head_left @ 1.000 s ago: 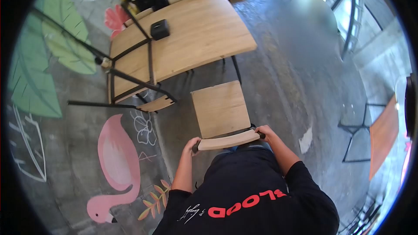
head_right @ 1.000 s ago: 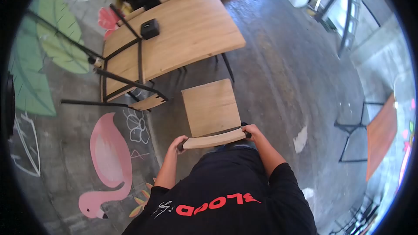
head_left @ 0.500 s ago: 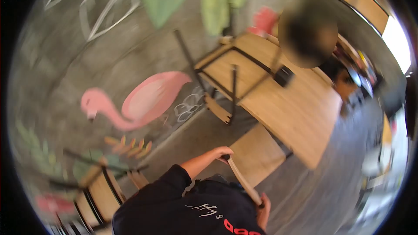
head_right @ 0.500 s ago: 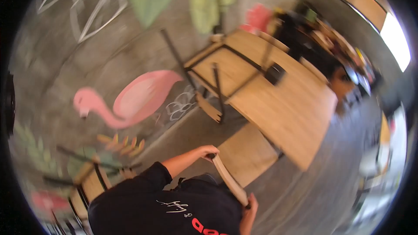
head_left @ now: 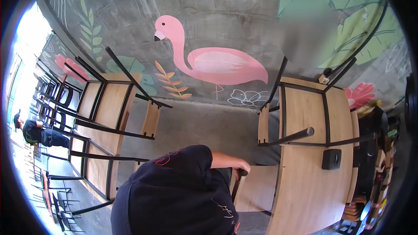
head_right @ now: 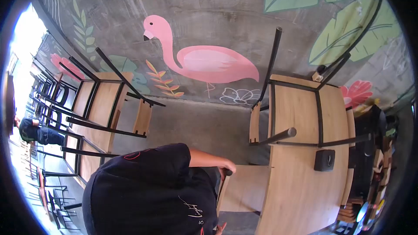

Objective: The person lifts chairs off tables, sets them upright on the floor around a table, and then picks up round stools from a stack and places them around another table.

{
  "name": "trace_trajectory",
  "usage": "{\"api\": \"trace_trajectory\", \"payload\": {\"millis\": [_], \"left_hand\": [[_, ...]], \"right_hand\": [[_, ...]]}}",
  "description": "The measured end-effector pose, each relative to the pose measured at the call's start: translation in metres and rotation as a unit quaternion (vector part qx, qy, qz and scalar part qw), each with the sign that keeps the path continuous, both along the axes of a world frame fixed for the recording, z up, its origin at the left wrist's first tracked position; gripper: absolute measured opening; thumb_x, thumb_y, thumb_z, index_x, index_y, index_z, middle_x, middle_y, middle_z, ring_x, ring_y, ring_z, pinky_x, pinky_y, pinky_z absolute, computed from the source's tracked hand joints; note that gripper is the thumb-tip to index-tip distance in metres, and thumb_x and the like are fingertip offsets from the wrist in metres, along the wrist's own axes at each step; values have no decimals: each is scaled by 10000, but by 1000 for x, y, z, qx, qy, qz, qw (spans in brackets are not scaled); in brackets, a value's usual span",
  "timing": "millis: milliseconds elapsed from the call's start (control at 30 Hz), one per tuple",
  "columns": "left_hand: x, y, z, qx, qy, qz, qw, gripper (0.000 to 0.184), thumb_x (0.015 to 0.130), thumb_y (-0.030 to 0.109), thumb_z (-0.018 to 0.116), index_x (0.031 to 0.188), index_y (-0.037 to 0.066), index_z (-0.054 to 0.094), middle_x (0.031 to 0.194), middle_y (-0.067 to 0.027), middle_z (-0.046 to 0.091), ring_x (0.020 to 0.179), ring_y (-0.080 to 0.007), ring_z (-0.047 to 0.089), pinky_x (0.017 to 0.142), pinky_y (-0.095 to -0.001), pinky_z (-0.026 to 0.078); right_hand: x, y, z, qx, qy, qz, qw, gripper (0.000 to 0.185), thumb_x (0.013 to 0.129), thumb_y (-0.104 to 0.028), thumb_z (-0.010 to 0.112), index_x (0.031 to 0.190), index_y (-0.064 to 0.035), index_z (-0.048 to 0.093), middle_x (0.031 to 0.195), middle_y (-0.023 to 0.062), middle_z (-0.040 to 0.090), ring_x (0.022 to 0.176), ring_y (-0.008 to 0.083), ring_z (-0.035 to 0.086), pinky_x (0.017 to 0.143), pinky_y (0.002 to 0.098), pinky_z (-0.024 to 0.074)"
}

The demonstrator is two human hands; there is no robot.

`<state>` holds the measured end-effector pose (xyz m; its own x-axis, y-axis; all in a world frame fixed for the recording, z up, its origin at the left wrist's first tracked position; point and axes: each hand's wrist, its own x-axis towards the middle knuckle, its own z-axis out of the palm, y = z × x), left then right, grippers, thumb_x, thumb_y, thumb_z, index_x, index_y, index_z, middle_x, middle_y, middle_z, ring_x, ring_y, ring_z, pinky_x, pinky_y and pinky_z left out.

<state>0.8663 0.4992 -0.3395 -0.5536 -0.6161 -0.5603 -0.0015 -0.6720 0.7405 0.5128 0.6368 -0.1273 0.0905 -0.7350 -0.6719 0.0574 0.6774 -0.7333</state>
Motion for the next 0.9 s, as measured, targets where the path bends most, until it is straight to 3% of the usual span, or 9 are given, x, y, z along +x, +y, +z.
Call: {"api": "trace_trajectory", "payload": {"millis": [33, 100, 167, 200, 233, 267, 300, 467, 900], "left_hand": [[1, 1, -12, -231, 60, -3, 971, 605, 584, 108, 883, 1117, 14, 613, 1172, -135, 615, 1053, -217, 572, 904, -384, 452], [10, 5, -4, -711, 64, 140, 686, 802, 545, 245, 942, 1209, 13, 556, 1243, -172, 563, 1157, -258, 521, 976, -426, 413], [10, 6, -16, -658, 55, 108, 743, 761, 528, 235, 942, 1160, 26, 573, 1176, -169, 588, 1122, -276, 549, 933, -426, 447], [6, -1, 32, -459, -8, 59, 886, 642, 600, 222, 865, 1151, 44, 587, 1169, -154, 597, 1123, -273, 556, 867, -424, 494], [1, -7, 89, -34, -60, 89, 994, 526, 672, 208, 789, 1142, 63, 601, 1161, -138, 606, 1124, -270, 563, 800, -422, 541], [-5, -14, 146, 223, -124, 166, 953, 416, 744, 194, 712, 1133, 82, 615, 1153, -122, 615, 1125, -267, 570, 734, -421, 588], [-13, -15, 127, 177, -170, 151, 958, 331, 811, 222, 578, 1093, 55, 623, 1060, -102, 653, 1041, -285, 623, 650, -431, 616], [-25, -26, 105, 230, -124, 136, 956, 329, 838, 243, 530, 1043, 2, 620, 937, -117, 676, 762, -224, 695, 632, -411, 618], [-54, -66, 84, 212, -157, 168, 950, 195, 756, 163, 561, 917, 54, 580, 835, -91, 625, 738, -235, 676, 636, -434, 620]], "right_hand": [[-2, -9, -4, 6, -5, -13, 1000, 593, 808, -198, 601, 1382, -182, 455, 1004, 67, 526, 929, 249, 545, 800, 407, 489], [-9, -15, -8, 26, -7, -49, 998, 594, 801, -173, 596, 1379, -188, 457, 967, 58, 524, 894, 239, 553, 766, 395, 502], [-15, -11, -18, 57, -17, -110, 992, 598, 795, -147, 591, 1376, -195, 458, 930, 48, 522, 859, 230, 560, 732, 383, 515], [-22, -9, -25, 76, -29, -141, 987, 600, 792, -134, 588, 1375, -198, 459, 911, 43, 521, 841, 225, 564, 715, 377, 522], [-26, -9, -30, 97, -40, -170, 980, 603, 789, -122, 586, 1373, -201, 460, 892, 38, 520, 824, 220, 568, 698, 371, 528], [-30, -9, -36, 109, -49, -194, 974, 606, 786, -109, 583, 1372, -204, 461, 874, 33, 520, 806, 215, 572, 681, 365, 535], [-37, -17, -42, 154, -73, -209, 963, 615, 773, -90, 581, 1366, -204, 464, 888, 44, 525, 824, 228, 586, 682, 372, 552], [-49, -24, -78, 168, -85, -302, 935, 586, 738, -32, 565, 1296, -202, 513, 931, 81, 559, 821, 250, 616, 663, 378, 576], [-75, -57, -100, 162, -99, -313, 930, 411, 740, -17, 533, 1116, -180, 562, 926, 109, 605, 778, 276, 629, 602, 423, 552]]}}
